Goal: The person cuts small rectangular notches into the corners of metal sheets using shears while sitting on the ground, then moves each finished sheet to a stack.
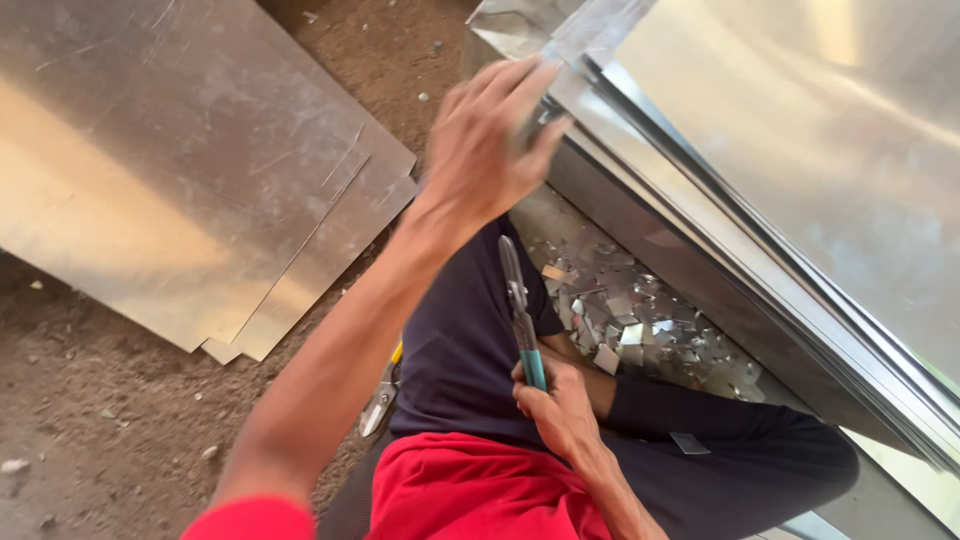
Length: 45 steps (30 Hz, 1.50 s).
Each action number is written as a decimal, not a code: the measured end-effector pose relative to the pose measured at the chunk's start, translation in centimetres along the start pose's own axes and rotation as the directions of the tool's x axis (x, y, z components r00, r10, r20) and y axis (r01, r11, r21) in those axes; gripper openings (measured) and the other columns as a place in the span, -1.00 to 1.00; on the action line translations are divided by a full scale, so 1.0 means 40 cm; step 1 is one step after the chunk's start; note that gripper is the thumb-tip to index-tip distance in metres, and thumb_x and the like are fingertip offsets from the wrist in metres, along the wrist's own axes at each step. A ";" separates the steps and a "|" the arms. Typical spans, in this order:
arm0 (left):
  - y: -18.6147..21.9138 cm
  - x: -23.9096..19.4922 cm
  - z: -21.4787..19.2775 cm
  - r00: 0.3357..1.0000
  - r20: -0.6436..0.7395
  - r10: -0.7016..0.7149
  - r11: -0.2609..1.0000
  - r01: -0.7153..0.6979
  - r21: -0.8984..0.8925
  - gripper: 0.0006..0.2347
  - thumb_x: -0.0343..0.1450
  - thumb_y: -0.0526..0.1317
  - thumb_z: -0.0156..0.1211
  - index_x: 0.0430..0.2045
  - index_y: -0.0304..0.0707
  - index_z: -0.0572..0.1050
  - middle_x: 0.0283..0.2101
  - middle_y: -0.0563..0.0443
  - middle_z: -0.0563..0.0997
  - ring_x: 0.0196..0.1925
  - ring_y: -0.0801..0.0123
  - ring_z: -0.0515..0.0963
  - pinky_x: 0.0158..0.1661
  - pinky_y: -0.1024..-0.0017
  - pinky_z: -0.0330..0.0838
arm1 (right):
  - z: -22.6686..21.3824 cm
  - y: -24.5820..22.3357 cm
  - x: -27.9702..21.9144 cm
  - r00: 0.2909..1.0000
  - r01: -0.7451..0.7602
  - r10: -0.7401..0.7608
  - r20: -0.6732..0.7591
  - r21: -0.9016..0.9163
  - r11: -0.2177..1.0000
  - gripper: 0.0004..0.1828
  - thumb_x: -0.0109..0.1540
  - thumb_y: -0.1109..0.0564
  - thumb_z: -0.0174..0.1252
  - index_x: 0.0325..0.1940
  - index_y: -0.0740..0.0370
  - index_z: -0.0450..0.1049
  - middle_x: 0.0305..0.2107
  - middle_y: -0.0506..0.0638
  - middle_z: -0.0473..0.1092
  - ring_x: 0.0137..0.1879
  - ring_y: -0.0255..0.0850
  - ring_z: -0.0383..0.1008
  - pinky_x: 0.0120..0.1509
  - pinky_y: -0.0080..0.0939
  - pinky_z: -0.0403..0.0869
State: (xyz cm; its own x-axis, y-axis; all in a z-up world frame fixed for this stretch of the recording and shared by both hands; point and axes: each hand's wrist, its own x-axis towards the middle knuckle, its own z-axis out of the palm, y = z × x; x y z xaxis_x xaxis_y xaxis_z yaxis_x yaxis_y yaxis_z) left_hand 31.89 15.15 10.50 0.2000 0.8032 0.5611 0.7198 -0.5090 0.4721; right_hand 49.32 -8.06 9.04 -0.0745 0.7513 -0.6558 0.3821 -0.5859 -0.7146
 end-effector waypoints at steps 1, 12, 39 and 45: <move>0.056 0.110 0.035 0.998 -0.005 -0.065 0.998 0.065 -0.008 -0.62 0.45 -0.04 0.33 -0.01 -0.36 0.49 0.06 -0.22 0.55 0.10 0.10 0.51 -0.01 0.17 0.49 | -0.021 0.009 -0.019 1.000 0.008 -0.008 -0.023 0.012 1.000 -0.80 0.06 0.19 0.15 -0.28 0.33 0.52 -0.62 -0.02 0.42 -0.49 -0.30 0.41 -0.39 -0.25 0.39; 0.325 0.015 0.015 0.791 0.560 -0.246 0.606 0.576 -0.548 -0.80 0.41 -0.26 0.31 -0.63 -0.37 0.64 -0.62 0.06 0.63 -0.61 0.54 0.56 -0.52 0.56 0.44 | -0.163 0.188 -0.246 0.947 0.153 -0.043 -0.319 0.327 0.933 -0.81 -0.01 0.36 -0.02 -0.34 0.38 0.44 -0.55 0.06 0.47 -0.48 -0.24 0.43 -0.39 -0.20 0.42; 0.377 -0.183 0.048 0.420 0.799 -0.431 -0.195 0.821 -0.536 -0.85 0.45 -0.38 0.30 -0.18 -0.57 0.61 -0.25 -0.17 0.73 -0.25 0.39 0.73 -0.15 0.46 0.71 | -0.258 -0.003 -0.176 0.952 -0.305 0.302 0.042 0.096 0.948 -0.49 -0.16 0.25 -0.01 -0.11 0.31 0.43 -0.49 0.01 0.37 -0.46 -0.24 0.19 -0.39 -0.21 0.29; 0.380 -0.158 0.040 0.409 0.790 -0.456 -0.108 0.856 -0.506 -0.89 0.42 -0.35 0.31 -0.32 -0.50 0.60 -0.38 -0.02 0.66 -0.37 0.51 0.63 -0.32 0.55 0.57 | -0.252 0.040 -0.179 0.981 -0.189 0.191 -0.013 0.115 0.975 -0.81 -0.08 0.28 0.02 -0.39 0.31 0.39 -0.61 -0.09 0.33 -0.51 -0.32 0.25 -0.44 -0.26 0.29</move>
State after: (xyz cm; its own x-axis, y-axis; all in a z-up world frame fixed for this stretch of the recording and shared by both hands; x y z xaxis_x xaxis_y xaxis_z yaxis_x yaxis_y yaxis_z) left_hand 42.64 2.82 13.05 0.2787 0.8055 -0.5229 -0.2430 0.5859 0.7731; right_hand 59.75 -11.32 15.04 0.0119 0.6292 -0.7772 0.2808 -0.7480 -0.6013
